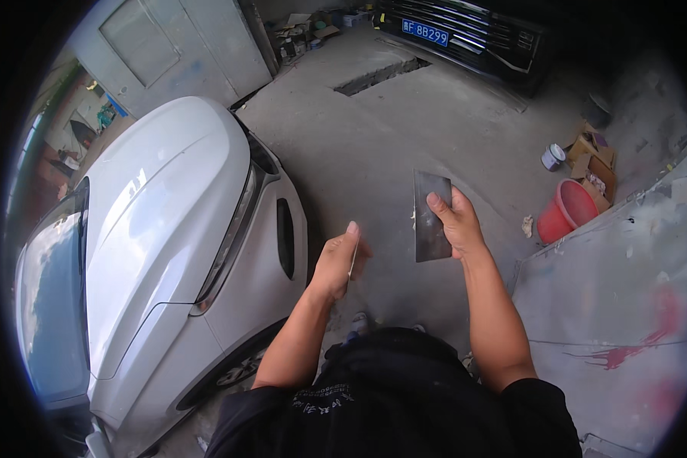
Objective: The person applies a beige filler paste to a taped-off section of a black car bumper using a metal spreader. They smooth the filler over the surface, then walk around the garage area while holding the tools before returning to the work area.
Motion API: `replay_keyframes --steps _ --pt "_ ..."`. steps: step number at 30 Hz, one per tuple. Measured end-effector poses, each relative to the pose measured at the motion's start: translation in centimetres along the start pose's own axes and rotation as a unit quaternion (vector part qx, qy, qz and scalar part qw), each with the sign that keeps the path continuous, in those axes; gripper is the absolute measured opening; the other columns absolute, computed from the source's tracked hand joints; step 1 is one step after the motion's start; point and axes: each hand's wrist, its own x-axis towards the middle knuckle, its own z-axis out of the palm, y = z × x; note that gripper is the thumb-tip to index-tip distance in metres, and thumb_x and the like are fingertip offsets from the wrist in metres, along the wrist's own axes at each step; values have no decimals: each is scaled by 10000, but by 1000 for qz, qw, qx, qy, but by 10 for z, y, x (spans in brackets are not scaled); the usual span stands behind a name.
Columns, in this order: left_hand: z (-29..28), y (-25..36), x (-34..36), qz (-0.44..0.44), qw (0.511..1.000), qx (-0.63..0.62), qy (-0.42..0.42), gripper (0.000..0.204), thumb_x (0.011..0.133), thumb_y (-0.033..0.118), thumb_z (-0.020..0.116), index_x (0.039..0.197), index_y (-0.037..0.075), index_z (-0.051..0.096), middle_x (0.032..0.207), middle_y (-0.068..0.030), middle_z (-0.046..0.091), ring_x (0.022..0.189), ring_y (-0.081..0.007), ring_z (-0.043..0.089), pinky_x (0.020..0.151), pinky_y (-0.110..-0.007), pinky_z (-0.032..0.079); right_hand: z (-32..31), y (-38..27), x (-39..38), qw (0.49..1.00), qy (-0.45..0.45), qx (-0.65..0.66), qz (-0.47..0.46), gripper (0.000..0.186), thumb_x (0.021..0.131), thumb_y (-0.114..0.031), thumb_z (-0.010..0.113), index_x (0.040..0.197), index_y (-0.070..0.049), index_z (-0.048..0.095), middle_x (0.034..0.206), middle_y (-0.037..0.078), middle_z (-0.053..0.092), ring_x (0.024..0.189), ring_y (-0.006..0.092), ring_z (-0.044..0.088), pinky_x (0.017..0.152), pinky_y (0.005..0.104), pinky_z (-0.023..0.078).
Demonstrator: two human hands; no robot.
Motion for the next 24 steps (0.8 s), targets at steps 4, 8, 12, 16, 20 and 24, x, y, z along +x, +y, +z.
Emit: replay_keyframes --steps 4,8,12,16,20,24 --pt "42 -7 -1 -3 999 24 -26 261 965 265 547 971 10 599 738 -18 578 569 -84 490 513 -236 419 0 10 2 998 10 -57 -38 522 838 -396 713 1135 3 553 968 74 642 856 157 613 757 287 499" --pt "56 -5 1 -6 995 96 -14 168 904 182 648 932 17 635 732 -1 603 590 -65 529 531 -229 442 0 20 4 973 17 -216 -80 610 808 -469 716 1135 18 550 977 107 650 884 190 622 781 319 498" --pt "47 -10 9 3 991 135 12 164 870 162 692 816 12 654 683 7 606 590 -48 526 533 -207 432 5 25 -2 959 18 -270 -78 681 787 -521 710 1149 30 540 995 151 655 920 226 628 809 342 494" --pt "40 -4 17 12 992 107 69 172 864 160 702 811 3 657 694 10 619 564 -38 513 498 -204 406 8 35 -10 948 16 -310 -76 655 795 -503 707 1159 15 541 1008 168 656 940 257 633 814 353 492" --pt "30 2 34 48 992 5 117 198 924 213 623 833 38 621 663 20 582 501 -51 482 452 -208 379 12 46 -21 937 5 -345 -54 601 797 -460 715 1156 -9 546 1007 171 660 944 287 644 810 371 494" --pt "25 -6 41 54 990 63 118 227 960 223 556 888 8 571 789 -10 579 716 -73 508 658 -244 434 12 48 -23 939 0 -344 -21 554 792 -437 723 1102 -8 560 978 172 666 923 295 651 795 375 495"
